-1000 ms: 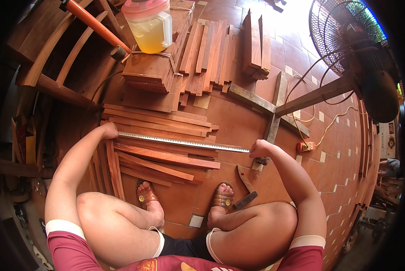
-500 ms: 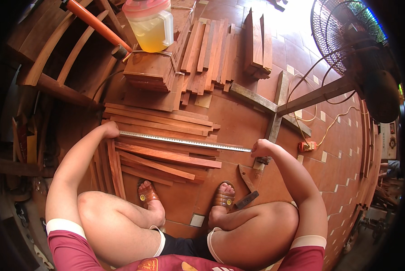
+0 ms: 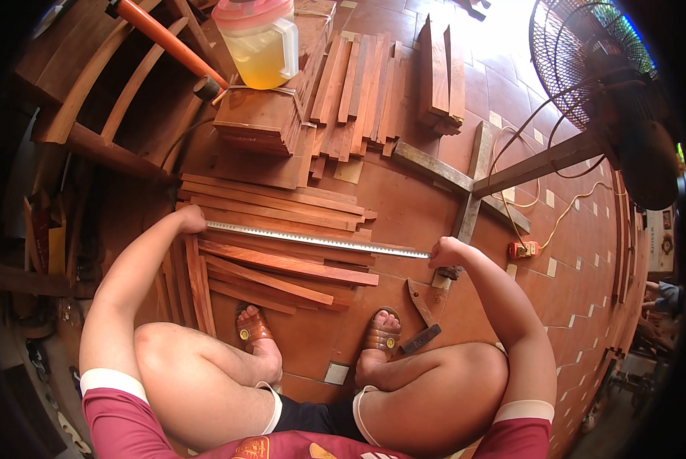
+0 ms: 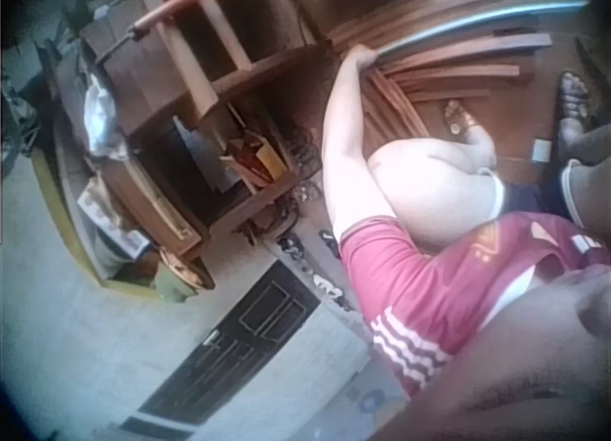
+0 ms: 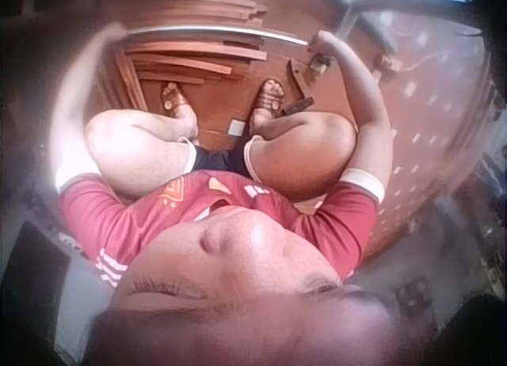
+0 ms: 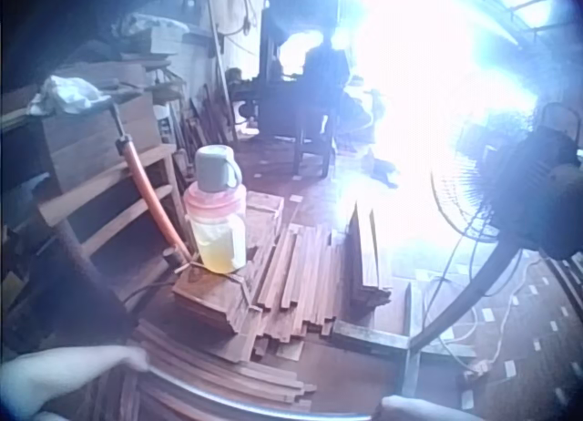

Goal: The person sits on the floor and uses a metal ruler to measure the length of several thin wooden strips. They then use a try square to check the angles and edges of the wood pieces.

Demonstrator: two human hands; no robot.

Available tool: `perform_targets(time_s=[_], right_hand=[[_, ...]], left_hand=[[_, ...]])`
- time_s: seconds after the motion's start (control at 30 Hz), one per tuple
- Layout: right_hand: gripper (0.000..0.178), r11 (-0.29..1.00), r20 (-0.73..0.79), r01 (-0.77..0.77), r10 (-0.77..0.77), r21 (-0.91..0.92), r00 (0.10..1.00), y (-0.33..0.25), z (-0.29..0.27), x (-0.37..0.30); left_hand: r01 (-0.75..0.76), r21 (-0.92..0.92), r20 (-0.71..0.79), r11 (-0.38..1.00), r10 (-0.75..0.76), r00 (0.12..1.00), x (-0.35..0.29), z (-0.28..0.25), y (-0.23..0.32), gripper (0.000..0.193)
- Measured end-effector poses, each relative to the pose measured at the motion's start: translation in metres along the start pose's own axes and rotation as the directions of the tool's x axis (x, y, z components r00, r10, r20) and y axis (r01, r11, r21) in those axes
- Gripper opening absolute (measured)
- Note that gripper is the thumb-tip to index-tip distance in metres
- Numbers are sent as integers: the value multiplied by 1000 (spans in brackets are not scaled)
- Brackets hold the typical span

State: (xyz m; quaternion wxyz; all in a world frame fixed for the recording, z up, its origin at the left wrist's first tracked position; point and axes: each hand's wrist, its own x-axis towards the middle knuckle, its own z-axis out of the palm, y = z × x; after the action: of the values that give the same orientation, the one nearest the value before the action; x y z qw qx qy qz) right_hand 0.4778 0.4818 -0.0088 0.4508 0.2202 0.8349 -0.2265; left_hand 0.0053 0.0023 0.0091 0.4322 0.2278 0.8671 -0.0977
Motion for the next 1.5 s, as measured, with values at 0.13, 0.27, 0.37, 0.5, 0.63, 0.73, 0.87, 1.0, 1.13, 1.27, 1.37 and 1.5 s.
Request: perform_targets(time_s=[0.13, 0.27, 0.37, 0.5, 0.63, 0.73, 0.87, 1.0, 1.13, 1.27, 1.37, 1.5], right_hand=[[41, 1000, 5, 10, -9, -11, 1000, 0, 0, 1], [40, 999, -13, 32, -32, -4, 999, 4, 2, 2], [39, 1000, -13, 25, -25, 0, 1000, 4, 3, 3], [39, 999, -3, 31, -31, -4, 999, 5, 3, 5], [38, 999, -13, 33, -33, -1, 999, 6, 5, 6], [38, 999, -13, 40, -40, -4, 999, 5, 4, 5], [38, 998, -22, 55, -55, -6, 998, 6, 5, 4], [38, 999, -28, 47, -47, -7, 999, 6, 6, 4], [38, 999, -21, 39, -39, 2, 999, 5, 5, 3], [37, 999, -13, 35, -35, 0, 999, 2, 3, 3], [37, 1000, -9, 25, -25, -5, 1000, 4, 4, 3], [38, 999, -13, 31, -32, -16, 999, 2, 3, 3]], left_hand=[[-25, 2, -13, 1000, 25, 1000, 2, 2, -2, 22], [-5, -11, 1, 1000, 5, 1000, 0, -1, 3, 22], [16, -5, 25, 1000, -16, 1000, -2, -4, 6, 23], [15, 4, 11, 1000, -15, 1000, -1, -2, 3, 23], [1, 17, 6, 1000, -1, 1000, -1, -1, 3, 23], [-6, 35, -7, 999, 6, 1000, 0, -1, 3, 23], [-19, 32, -9, 999, 19, 1000, -1, -2, 4, 23], [-22, 43, -13, 999, 22, 1000, 0, -1, 3, 23], [-16, 42, -21, 999, 17, 1000, 1, 0, 4, 22], [-5, 26, -5, 1000, 5, 1000, 1, 0, 2, 23], [-3, 28, 0, 1000, 3, 1000, 1, -3, 6, 23], [0, 35, -5, 999, 0, 1000, 1, -1, 4, 24]])
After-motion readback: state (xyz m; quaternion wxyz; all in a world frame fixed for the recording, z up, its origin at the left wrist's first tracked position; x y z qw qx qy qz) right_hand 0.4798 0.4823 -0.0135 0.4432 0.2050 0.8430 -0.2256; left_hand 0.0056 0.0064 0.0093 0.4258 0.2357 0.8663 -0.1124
